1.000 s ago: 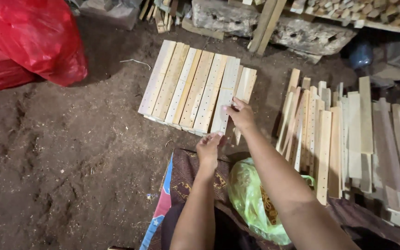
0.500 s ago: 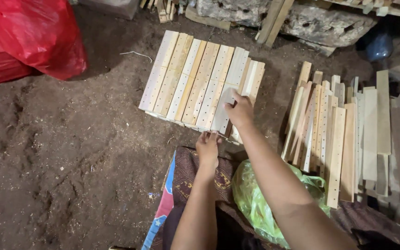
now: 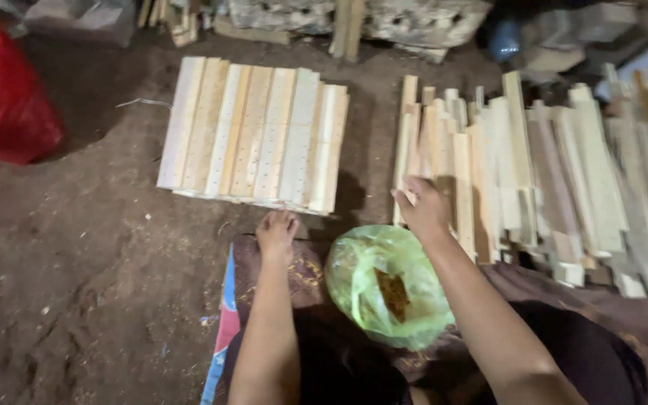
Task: A person sits on the floor and manually inspects wooden slats one by one before stacking them into a neat pile.
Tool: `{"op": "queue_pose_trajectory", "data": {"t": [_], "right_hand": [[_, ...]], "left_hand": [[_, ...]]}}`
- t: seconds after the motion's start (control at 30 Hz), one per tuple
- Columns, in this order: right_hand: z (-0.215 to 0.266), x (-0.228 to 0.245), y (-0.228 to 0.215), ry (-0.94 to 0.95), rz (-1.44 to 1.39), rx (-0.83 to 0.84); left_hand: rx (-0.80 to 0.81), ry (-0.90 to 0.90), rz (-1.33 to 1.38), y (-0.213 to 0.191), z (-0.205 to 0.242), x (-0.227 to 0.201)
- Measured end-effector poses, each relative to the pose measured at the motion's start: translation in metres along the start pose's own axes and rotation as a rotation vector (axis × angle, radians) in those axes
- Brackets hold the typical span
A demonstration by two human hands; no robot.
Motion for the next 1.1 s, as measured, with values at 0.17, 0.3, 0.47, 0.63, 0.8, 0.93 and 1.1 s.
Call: {"op": "queue_pose_trajectory", "data": {"t": [0.17, 0.3, 0.47, 0.63, 0.8, 0.93, 1.1], "right_hand": [[0.084, -0.085, -0.083, 0.273, 0.715, 0.359], [0.082, -0.024, -0.128, -0.061, 0.957, 0.219], [0.087, -0.099, -0.089, 0.270, 0.777, 0.653], [0.100, -0.081, -0.160, 0.293, 0.464, 0.246], [0.158, -0.040, -0.193, 0.189, 0.360, 0.285], [0.162, -0.069, -0.204, 0.116, 0.135, 0.072], [0.151, -0.188, -0.152, 0.466, 0.452, 0.301]], "left_hand": [[-0.025, 0.182, -0.670, 0.024, 0.043, -0.001], [-0.028, 0.271, -1.256, 0.076, 0.134, 0.004], [0.432, 0.499, -0.902, 0.158, 0.272, 0.044], [0.514, 0.026, -0.898, 0.137, 0.312, 0.139], [0.518, -0.272, -1.038, 0.130, 0.325, 0.205], [0.354, -0.284, -0.600, 0.133, 0.334, 0.204], [0.263, -0.352, -0.700, 0.124, 0.358, 0.194]]}}
Point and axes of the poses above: each hand's wrist, its own z-axis away from the middle knuckle, its own y-axis out of the palm, x = y × z, the point moved 8 cm from there along -z, towards the middle knuckle, and after that the axes turned 13 degrees about z, right-handed, at the moved point
